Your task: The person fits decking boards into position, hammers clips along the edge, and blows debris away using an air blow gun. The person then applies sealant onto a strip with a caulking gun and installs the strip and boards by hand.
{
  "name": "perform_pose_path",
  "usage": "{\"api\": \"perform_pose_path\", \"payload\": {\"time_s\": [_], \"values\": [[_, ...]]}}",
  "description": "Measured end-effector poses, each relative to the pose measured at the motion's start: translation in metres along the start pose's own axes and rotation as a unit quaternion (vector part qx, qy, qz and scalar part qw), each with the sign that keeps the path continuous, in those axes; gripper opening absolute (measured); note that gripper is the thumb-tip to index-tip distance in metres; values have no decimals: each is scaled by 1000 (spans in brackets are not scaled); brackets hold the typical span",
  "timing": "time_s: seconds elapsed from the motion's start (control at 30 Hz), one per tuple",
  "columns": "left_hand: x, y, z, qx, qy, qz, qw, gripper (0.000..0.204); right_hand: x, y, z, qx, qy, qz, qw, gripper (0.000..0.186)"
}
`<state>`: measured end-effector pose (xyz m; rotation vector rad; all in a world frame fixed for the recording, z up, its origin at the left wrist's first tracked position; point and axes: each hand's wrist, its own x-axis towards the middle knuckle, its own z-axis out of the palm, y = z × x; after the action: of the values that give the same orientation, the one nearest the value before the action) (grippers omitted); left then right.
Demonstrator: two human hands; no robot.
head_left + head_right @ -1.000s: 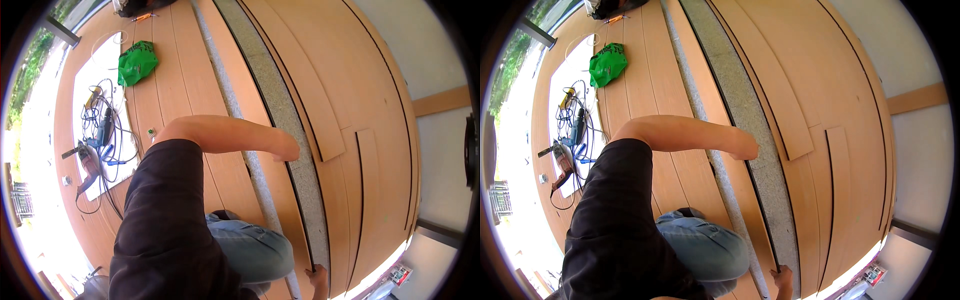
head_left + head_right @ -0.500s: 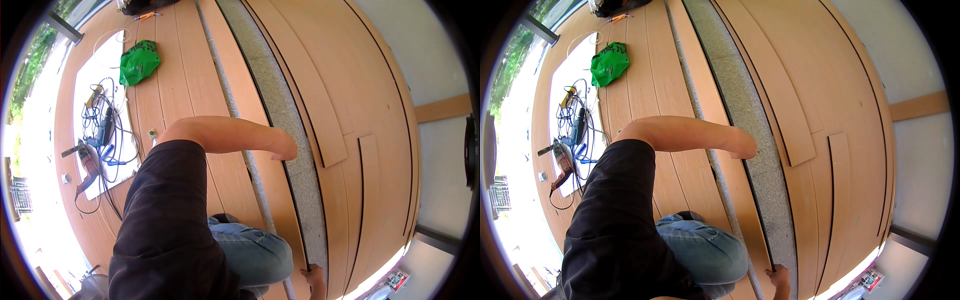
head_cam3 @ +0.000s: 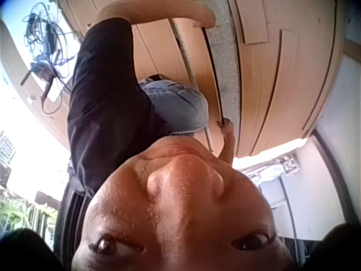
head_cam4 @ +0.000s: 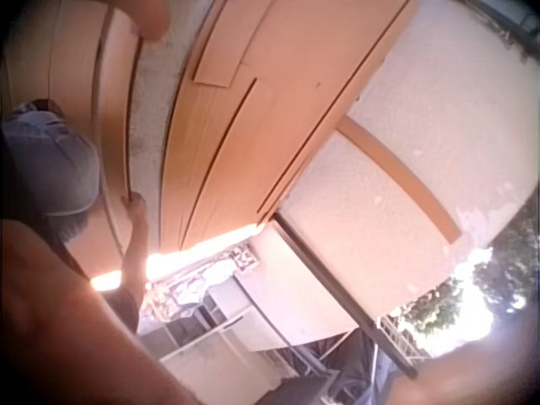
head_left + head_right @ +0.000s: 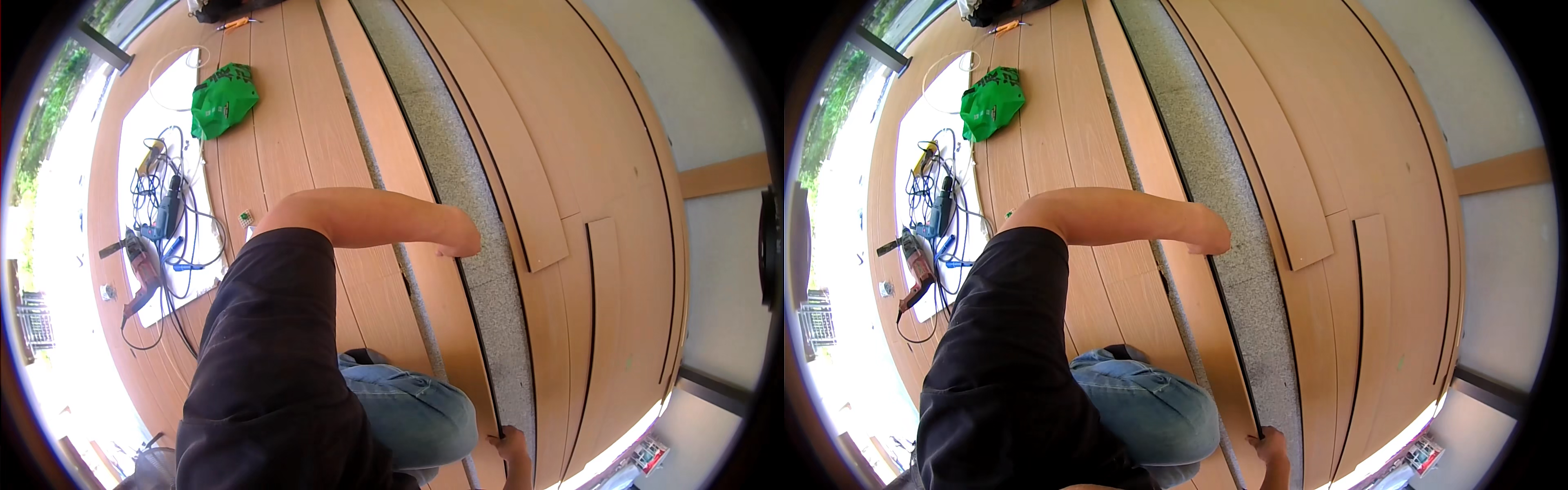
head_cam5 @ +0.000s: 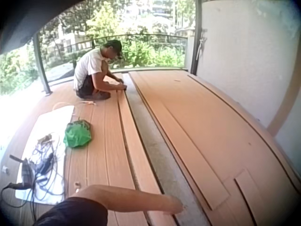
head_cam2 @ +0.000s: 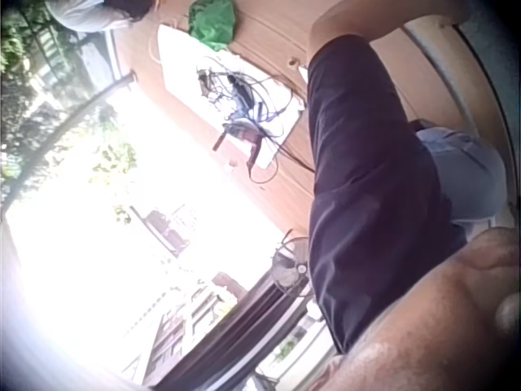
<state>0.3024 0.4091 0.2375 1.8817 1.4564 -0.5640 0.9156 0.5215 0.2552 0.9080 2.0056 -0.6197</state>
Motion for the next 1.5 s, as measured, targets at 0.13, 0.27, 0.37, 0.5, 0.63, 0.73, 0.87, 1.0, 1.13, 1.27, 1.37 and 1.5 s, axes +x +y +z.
{"api": "perform_pose_path", "payload": {"time_s": [0.13,0.27,0.37,0.5,0.63,0.73,0.87,1.0,1.13,1.27,1.37,1.5], "values": [[9,1,3,6,-9,-6,1000,39,4,3,3,6,-8,12,1000,42],[17,-1,8,12,-7,-9,1000,39,15,6,9,10,-11,6,1000,42],[23,-5,14,11,-26,-20,999,39,21,0,11,25,-19,12,999,42],[28,-9,24,23,-31,15,999,40,25,4,19,19,-28,-10,999,42],[24,-4,22,-14,-28,-9,999,41,28,9,28,19,-34,23,999,43],[35,-18,30,-57,14,19,998,28,31,8,26,25,-50,39,998,42],[43,-34,43,-68,136,63,986,39,41,20,29,105,22,9,994,35],[41,-32,39,-215,92,-31,972,45,38,38,44,141,124,2,982,43],[63,-22,56,-31,153,28,987,42,22,41,71,154,160,48,974,41],[61,-41,96,95,148,-49,983,46,37,36,94,167,172,21,971,45],[53,10,74,86,133,-82,984,53,33,31,106,192,235,28,952,49],[48,46,63,68,154,-76,983,54,24,32,118,208,291,40,933,54]]}}
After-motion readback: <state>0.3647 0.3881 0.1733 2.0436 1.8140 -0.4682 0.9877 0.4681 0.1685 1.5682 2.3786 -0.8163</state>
